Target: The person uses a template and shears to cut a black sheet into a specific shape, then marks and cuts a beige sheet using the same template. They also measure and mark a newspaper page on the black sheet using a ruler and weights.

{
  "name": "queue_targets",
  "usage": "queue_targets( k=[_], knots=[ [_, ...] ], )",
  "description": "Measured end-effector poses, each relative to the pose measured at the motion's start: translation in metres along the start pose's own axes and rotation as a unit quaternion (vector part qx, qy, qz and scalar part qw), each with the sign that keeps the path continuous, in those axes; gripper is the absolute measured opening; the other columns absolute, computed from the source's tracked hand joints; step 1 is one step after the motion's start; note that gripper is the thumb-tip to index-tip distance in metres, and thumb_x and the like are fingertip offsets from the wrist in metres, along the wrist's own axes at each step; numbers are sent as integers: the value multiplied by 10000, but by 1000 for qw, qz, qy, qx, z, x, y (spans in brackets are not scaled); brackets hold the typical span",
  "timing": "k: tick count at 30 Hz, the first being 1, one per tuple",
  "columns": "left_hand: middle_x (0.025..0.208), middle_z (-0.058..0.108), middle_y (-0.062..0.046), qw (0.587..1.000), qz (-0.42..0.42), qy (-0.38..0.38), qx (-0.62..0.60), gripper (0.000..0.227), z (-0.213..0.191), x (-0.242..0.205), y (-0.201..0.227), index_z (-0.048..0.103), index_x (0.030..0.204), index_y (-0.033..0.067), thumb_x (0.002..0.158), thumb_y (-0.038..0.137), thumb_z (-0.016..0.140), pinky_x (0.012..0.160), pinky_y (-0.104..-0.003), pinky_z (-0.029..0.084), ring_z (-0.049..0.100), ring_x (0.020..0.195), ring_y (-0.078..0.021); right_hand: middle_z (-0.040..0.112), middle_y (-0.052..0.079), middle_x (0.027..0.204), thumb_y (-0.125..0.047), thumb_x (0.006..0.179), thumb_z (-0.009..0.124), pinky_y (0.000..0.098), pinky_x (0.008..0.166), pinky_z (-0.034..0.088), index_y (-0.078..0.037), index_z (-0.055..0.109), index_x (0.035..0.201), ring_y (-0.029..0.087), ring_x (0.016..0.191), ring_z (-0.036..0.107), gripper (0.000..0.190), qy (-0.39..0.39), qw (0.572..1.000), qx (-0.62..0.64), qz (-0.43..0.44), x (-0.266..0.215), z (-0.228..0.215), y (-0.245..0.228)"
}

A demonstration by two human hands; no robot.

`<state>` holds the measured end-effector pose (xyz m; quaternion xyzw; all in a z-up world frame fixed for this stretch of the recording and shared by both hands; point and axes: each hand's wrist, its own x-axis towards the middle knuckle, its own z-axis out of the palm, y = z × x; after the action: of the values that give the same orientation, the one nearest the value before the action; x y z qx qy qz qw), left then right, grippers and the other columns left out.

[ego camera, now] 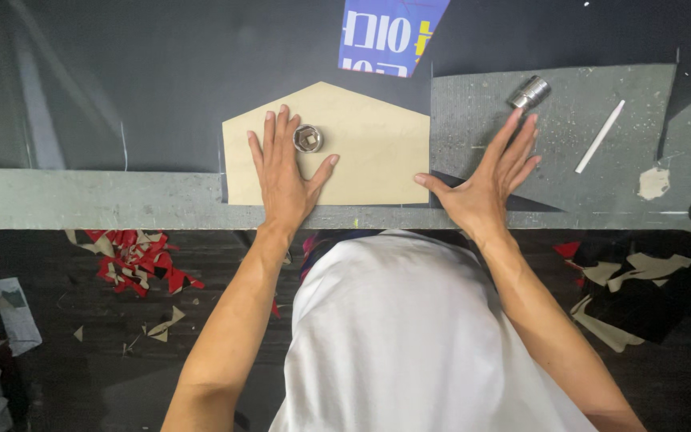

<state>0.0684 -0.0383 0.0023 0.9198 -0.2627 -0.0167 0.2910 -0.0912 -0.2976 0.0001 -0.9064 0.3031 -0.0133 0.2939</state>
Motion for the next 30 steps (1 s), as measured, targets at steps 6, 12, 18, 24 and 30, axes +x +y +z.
queue_targets(
  k=[6, 12, 18, 24, 30],
  knots=[
    [1638, 369, -195, 1000, -6, -7, 5, 820, 1, 2, 1, 462, 1489, -15, 895, 412, 831, 1282, -600, 51, 230, 1568, -372, -248, 306, 1674, -675, 728, 933, 677, 1215, -182, -73, -230, 1612, 469, 1554, -255, 1580, -14, 1000, 11, 9, 2, -6, -4],
    [1635, 363, -198, 1000, -4, -12, 8, 827, 2, 3, 1, 449, 1495, -18, 901, 417, 828, 1277, -603, 41, 221, 1565, -373, -252, 312, 1668, -662, 738, 930, 678, 1203, -198, -66, -235, 1609, 471, 1546, -266, 1571, -24, 1000, 13, 14, 3, -7, -6],
    [1640, 359, -192, 1000, -12, -13, 3, 828, 2, 3, 1, 440, 1495, -18, 899, 408, 825, 1278, -602, 43, 220, 1568, -367, -245, 320, 1672, -660, 731, 925, 665, 1212, -194, -64, -234, 1606, 461, 1548, -267, 1570, -27, 999, 18, 22, 3, -7, -6],
    [1649, 342, -199, 1000, -7, -6, -2, 813, 3, 6, 2, 416, 1515, -25, 931, 381, 810, 1280, -602, 43, 212, 1577, -370, -238, 329, 1673, -674, 734, 914, 669, 1212, -194, -61, -233, 1607, 458, 1549, -265, 1567, -30, 999, 8, 24, 4, -6, -5],
    [1657, 311, -224, 999, -32, 14, -14, 797, 0, 1, 8, 384, 1536, -9, 954, 364, 782, 1287, -596, 37, 209, 1578, -383, -207, 343, 1670, -602, 768, 946, 700, 1225, -127, -92, -191, 1629, 490, 1569, -189, 1514, 11, 1000, 21, 1, -2, -15, -10]
  ],
)
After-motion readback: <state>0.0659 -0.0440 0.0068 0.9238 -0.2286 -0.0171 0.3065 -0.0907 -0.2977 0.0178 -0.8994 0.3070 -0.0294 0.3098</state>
